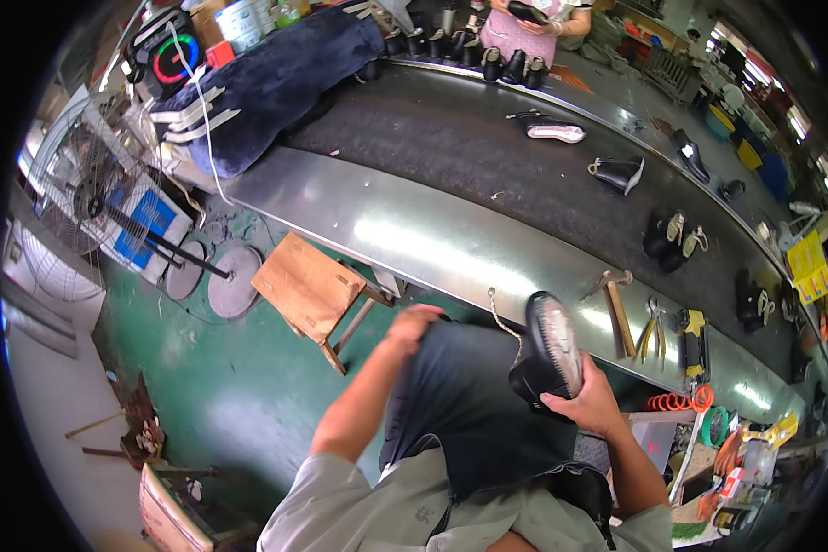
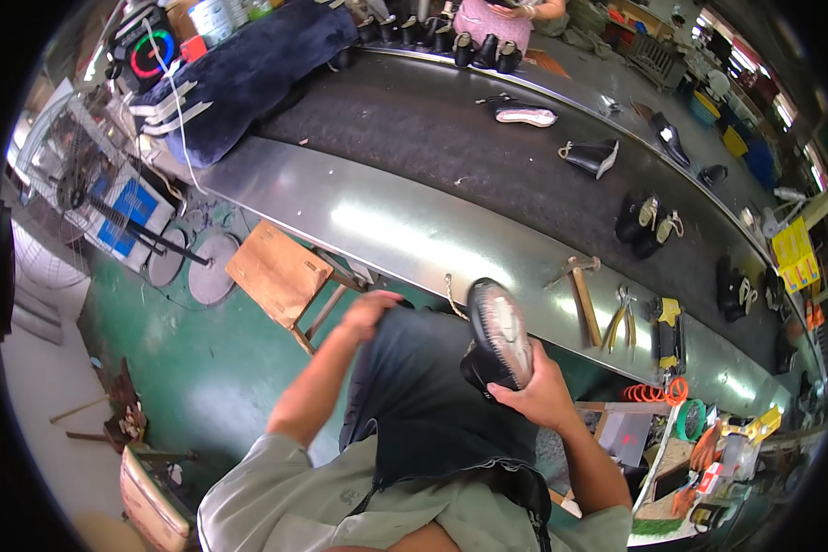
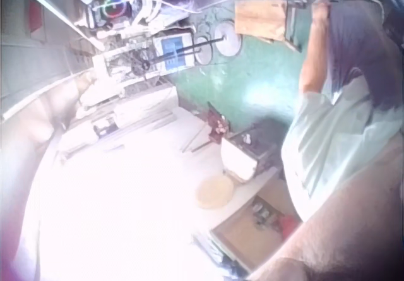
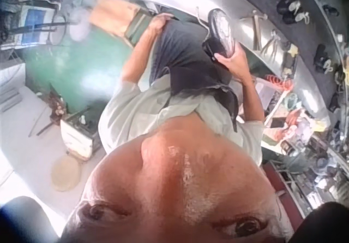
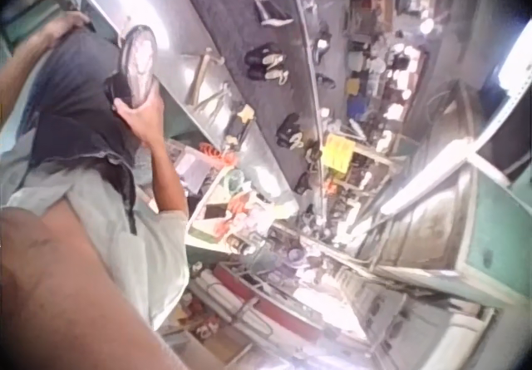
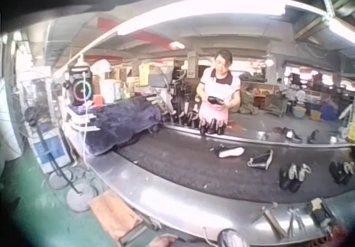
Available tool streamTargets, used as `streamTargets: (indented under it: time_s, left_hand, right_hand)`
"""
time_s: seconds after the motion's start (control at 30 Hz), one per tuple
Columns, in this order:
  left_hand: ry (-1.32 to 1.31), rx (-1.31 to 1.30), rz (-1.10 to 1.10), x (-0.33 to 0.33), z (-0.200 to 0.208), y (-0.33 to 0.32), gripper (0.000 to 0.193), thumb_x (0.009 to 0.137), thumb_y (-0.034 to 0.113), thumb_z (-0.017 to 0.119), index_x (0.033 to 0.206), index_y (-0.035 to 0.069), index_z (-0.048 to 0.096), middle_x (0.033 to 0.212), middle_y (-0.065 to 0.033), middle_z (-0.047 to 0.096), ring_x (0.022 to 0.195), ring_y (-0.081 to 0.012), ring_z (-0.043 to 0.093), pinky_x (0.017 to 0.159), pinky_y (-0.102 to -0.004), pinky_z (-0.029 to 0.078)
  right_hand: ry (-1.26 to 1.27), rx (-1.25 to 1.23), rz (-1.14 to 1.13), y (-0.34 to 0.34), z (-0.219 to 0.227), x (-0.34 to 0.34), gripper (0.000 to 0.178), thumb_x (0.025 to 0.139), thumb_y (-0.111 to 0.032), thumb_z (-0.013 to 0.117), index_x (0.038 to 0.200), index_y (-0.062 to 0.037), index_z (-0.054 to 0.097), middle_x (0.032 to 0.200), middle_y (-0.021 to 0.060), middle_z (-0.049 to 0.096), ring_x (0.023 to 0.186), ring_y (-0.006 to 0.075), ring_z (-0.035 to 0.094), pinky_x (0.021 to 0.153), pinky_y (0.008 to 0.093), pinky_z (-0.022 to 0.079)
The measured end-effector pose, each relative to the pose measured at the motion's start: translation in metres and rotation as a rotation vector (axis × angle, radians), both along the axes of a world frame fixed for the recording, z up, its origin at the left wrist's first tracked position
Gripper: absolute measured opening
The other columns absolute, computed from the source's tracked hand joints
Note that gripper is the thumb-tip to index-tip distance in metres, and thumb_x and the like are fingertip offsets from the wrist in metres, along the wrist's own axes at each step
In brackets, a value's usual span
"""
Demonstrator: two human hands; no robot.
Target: The recorder is performing the lasting process on leather shoes, which involves pulling the upper leather over the shoe last and securing it using pliers and a hammer.
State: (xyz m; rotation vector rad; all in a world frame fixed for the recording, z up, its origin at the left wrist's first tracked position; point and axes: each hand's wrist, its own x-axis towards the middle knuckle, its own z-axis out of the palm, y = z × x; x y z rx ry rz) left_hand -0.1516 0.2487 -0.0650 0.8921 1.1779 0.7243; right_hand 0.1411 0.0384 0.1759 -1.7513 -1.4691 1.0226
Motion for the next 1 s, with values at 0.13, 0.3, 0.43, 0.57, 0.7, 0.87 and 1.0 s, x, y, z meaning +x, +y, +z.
streamTargets:
  time_s: [0.13, 0.3, 0.43, 0.57, 0.7, 0.87, 1.0]
  left_hand:
    - [0.775, 0.714, -0.086, -0.045, 0.176, -0.020, 0.041, 0.088, 0.017, 0.068, 0.124, -0.001, 0.063, 0.116, -0.0198, 0.069, 0.114, -0.0343, 0.062, 0.100, -0.0443, 0.048]
    - [0.603, 0.995, -0.826, -0.032, 0.220, -0.067, 0.074, 0.086, 0.034, 0.076, 0.144, -0.002, 0.048, 0.135, -0.0267, 0.058, 0.126, -0.0398, 0.057, 0.109, -0.0437, 0.044]
    - [0.490, 0.453, -1.269, 0.001, 0.134, -0.083, 0.109, 0.077, 0.055, 0.079, 0.156, 0.001, 0.027, 0.136, -0.0322, 0.056, 0.117, -0.0440, 0.061, 0.099, -0.0438, 0.049]
    - [0.594, 0.500, -1.161, 0.025, 0.116, -0.111, 0.113, 0.076, 0.058, 0.077, 0.159, 0.008, 0.019, 0.125, -0.0288, 0.062, 0.108, -0.0461, 0.064, 0.093, -0.0480, 0.052]
    - [0.752, 0.710, -1.237, 0.022, 0.119, -0.119, 0.107, 0.077, 0.055, 0.078, 0.161, 0.022, 0.020, 0.105, -0.0258, 0.065, 0.094, -0.0453, 0.067, 0.085, -0.0509, 0.053]
    - [0.566, 0.905, -1.263, 0.001, 0.122, -0.110, 0.100, 0.081, 0.047, 0.079, 0.161, 0.025, 0.024, 0.097, -0.0209, 0.064, 0.085, -0.0410, 0.064, 0.079, -0.0461, 0.051]
    - [0.499, 0.915, -1.212, -0.029, 0.155, -0.120, 0.093, 0.081, 0.043, 0.079, 0.159, 0.024, 0.032, 0.090, -0.0173, 0.065, 0.084, -0.0385, 0.063, 0.078, -0.0443, 0.050]
  right_hand:
    - [-0.450, 0.036, 0.320, 0.027, 0.002, 0.007, 0.084, 0.070, -0.035, 0.085, 0.135, 0.0012, 0.046, 0.118, 0.0246, 0.065, 0.109, 0.0403, 0.065, 0.095, 0.0449, 0.051]
    - [-0.705, 0.232, 0.876, 0.061, -0.057, -0.029, 0.083, 0.072, -0.033, 0.085, 0.136, 0.0022, 0.045, 0.131, 0.0205, 0.058, 0.121, 0.0357, 0.058, 0.102, 0.0464, 0.045]
    - [-0.803, 0.341, 1.058, 0.059, -0.100, -0.056, 0.085, 0.070, -0.033, 0.085, 0.137, 0.0026, 0.045, 0.131, 0.0184, 0.057, 0.126, 0.0336, 0.054, 0.100, 0.0468, 0.044]
    - [-0.611, 0.325, 0.916, 0.040, -0.106, -0.041, 0.083, 0.073, -0.033, 0.083, 0.140, -0.0012, 0.045, 0.141, 0.0164, 0.052, 0.131, 0.0330, 0.050, 0.104, 0.0456, 0.043]
    - [0.071, -0.094, 0.656, 0.086, -0.076, -0.008, 0.052, 0.090, -0.025, 0.066, 0.136, -0.0023, 0.053, 0.096, 0.0160, 0.072, 0.091, 0.0338, 0.070, 0.083, 0.0385, 0.055]
    - [-0.665, 0.009, 0.586, 0.121, -0.147, -0.028, 0.069, 0.087, -0.010, 0.053, 0.154, -0.0121, 0.034, 0.095, 0.0218, 0.072, 0.088, 0.0397, 0.070, 0.077, 0.0504, 0.055]
    - [-0.699, -0.014, 0.617, 0.115, -0.191, -0.052, 0.068, 0.087, -0.008, 0.053, 0.152, -0.0104, 0.034, 0.093, 0.0242, 0.072, 0.085, 0.0408, 0.071, 0.073, 0.0541, 0.055]
